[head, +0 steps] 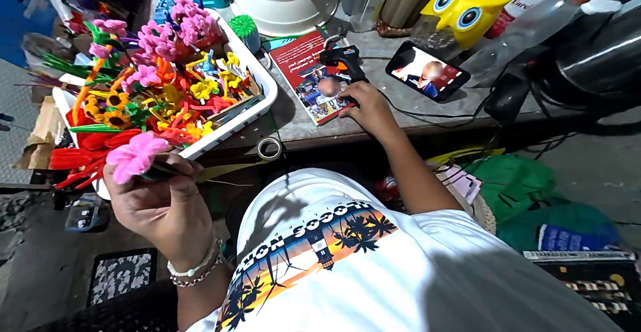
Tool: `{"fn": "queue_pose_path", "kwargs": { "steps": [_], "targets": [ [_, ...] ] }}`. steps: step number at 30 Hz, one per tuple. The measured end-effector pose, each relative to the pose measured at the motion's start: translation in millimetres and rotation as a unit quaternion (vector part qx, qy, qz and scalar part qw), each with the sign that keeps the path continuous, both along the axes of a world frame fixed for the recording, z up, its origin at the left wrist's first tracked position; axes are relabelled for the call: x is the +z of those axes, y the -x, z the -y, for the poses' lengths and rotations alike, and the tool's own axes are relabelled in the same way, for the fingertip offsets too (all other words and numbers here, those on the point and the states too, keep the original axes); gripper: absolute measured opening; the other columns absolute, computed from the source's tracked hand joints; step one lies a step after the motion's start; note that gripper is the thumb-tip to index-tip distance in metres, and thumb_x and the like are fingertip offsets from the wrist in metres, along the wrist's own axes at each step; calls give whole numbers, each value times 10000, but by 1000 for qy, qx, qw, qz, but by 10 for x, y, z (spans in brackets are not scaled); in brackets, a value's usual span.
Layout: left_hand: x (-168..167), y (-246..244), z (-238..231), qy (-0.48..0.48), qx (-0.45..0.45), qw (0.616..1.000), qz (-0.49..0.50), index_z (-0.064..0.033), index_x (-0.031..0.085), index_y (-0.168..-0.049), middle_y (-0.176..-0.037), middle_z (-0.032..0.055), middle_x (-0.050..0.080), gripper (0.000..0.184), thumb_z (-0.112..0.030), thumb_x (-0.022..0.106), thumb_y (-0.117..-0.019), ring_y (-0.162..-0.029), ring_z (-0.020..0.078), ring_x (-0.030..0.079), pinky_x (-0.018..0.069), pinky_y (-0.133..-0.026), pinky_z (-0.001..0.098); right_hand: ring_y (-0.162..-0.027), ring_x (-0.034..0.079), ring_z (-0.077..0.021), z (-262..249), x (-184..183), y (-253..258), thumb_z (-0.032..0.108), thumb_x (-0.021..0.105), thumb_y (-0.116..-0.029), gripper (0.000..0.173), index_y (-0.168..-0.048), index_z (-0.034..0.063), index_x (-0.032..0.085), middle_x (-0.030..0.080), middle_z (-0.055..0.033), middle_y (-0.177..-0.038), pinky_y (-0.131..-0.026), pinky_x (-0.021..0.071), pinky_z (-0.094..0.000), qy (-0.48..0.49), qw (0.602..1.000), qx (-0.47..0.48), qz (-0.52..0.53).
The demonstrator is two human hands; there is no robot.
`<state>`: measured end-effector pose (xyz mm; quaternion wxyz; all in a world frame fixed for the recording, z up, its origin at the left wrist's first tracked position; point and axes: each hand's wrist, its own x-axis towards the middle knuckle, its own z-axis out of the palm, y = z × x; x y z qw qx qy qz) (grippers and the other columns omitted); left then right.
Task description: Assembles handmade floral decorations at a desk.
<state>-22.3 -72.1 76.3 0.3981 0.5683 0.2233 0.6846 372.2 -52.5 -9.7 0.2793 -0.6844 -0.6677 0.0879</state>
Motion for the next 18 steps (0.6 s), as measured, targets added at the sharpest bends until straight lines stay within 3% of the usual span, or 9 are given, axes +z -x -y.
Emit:
{"fn": "queue_pose_path", "kwargs": {
  "steps": [5,8,10,13,15,18],
  "targets": [
    [26,-26,37,-2,4,1000,11,-230,567,-1248,-1105,-74,689,444,-223,816,-880,-950,84,679,594,-838,265,-1255,590,-393,36,86,32,143,825,-859,353,-1185,45,734,652,-201,-1297,-1054,468,-583,20,999,-48,13],
    [52,-80,40,-3,-5,1000,6,-240,558,-1249,-1106,-88,688,445,-225,812,-883,-951,70,676,590,-832,249,-1187,609,-426,105,243,207,-10,747,-876,234,-1110,-12,732,655,-244,-1228,-1022,489,-577,-1,998,-58,-6],
    [45,-111,34,-7,-8,1000,5,-246,569,-1239,-1100,-100,689,437,-226,816,-879,-947,58,675,587,-834,243,-1061,670,-399,126,271,388,-57,677,-888,183,-1057,-24,738,693,-235,-1111,-946,544,-530,-81,997,-8,-15],
    [41,-135,46,-6,-13,1000,7,-230,557,-1250,-1091,-94,685,450,-213,814,-881,-943,66,672,586,-837,251,-900,713,-305,77,207,732,91,661,-966,136,-1024,0,744,724,-169,-973,-834,590,-456,-136,986,93,-24],
    [74,-149,71,-5,-10,1000,9,-230,554,-1247,-1080,-94,689,448,-214,814,-882,-930,66,677,591,-828,252,-946,700,-300,-10,141,922,142,648,-994,175,-1083,25,743,712,-154,-999,-877,576,-459,-123,977,171,-20],
    [110,-130,104,-20,3,1000,12,-229,551,-1248,-1072,-89,693,450,-218,813,-882,-916,68,677,590,-814,253,-1093,642,-312,-162,31,1138,197,655,-1001,259,-1237,127,737,688,-131,-1153,-974,514,-490,-84,952,295,4]
  ]
}}
